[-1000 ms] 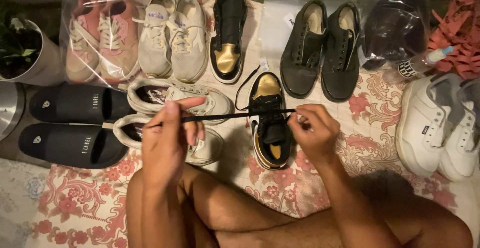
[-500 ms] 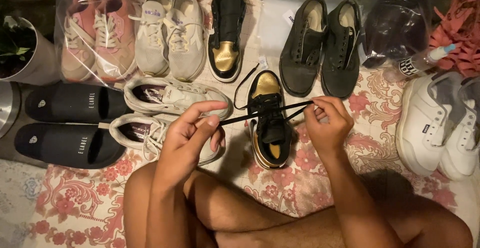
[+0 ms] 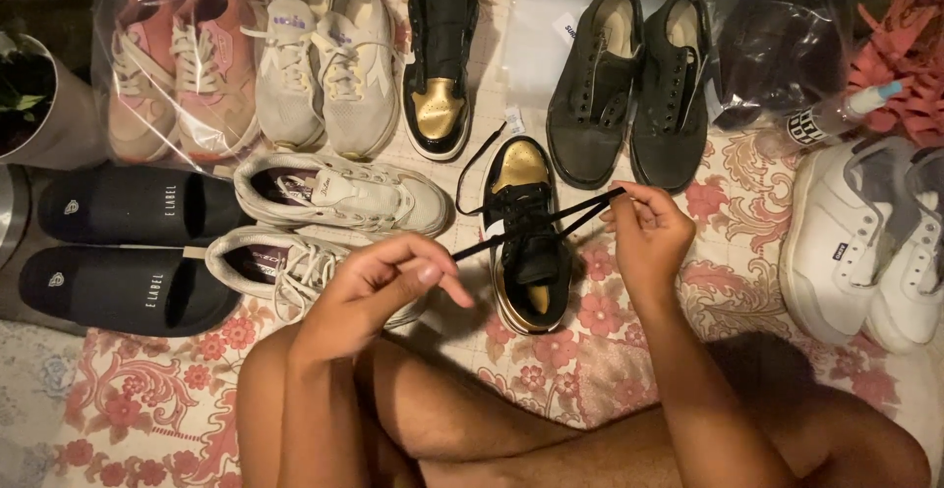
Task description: A person is threading laces through the eyelets of a sneaker while sitting on the floor surrounded by other footwear.
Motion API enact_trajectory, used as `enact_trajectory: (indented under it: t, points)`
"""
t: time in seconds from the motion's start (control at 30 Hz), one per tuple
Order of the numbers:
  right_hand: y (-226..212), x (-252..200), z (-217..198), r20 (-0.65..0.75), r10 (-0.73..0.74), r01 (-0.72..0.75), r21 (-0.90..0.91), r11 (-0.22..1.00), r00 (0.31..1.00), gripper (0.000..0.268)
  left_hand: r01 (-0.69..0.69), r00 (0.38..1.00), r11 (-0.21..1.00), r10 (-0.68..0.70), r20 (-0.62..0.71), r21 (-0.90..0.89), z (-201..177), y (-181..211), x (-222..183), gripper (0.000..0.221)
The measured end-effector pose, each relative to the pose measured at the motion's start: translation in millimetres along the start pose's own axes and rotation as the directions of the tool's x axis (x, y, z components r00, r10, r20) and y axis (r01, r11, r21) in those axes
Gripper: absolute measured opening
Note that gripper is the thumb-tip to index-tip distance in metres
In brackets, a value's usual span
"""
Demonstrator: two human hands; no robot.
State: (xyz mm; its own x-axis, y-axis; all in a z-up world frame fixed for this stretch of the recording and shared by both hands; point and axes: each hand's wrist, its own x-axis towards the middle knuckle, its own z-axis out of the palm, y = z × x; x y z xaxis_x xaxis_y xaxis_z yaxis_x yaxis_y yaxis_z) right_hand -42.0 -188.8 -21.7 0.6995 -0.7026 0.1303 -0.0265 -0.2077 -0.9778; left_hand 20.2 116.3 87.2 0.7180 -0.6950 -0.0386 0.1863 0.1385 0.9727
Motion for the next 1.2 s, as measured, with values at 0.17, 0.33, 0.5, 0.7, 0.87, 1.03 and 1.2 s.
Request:
enact_trajectory:
  t: [0.17,0.33,0.5,0.7,0.87,1.03,1.2]
  points:
    - [-10.5,2.9,9.7,0.038,0.298,-0.295,0.294,0.909,0.954,0.017,0.046,0.972,0.999,-0.044,0.232,-0.002,2.8,10.6,2.3,0.021]
    - [-0.4,8.0,6.7,0.067,0.413,-0.406,0.379,0.831,0.908,0.019,0.073,0.954,0.997,-0.070,0.292,0.003,13.7,1.9,7.3,0.021]
    - [10.5,16.5,-0.9,0.112,0.544,-0.515,0.519,0.682,0.832,0.020,0.087,0.956,0.994,-0.102,0.275,0.067,48.2,-14.3,17.6,0.022]
    - [25.5,37.0,-20.7,0.175,0.654,-0.592,0.635,0.496,0.736,0.022,0.104,0.957,0.986,-0.134,0.256,0.129,95.2,-33.2,37.6,0.023]
    - [37.3,54.5,-46.6,0.225,0.715,-0.614,0.710,0.345,0.662,0.024,0.109,0.956,0.978,-0.152,0.253,0.177,82.1,-35.5,39.0,0.024]
    - [69.3,67.4,-65.8,0.173,0.770,-0.595,0.743,0.307,0.614,0.020,0.062,0.991,0.831,0.015,-0.134,0.553,44.3,-78.1,54.5,0.015]
    - [66.9,65.7,-63.1,0.123,0.710,-0.550,0.727,0.411,0.694,0.020,0.146,0.910,0.712,0.175,-0.376,0.686,41.2,-136.7,71.0,0.030]
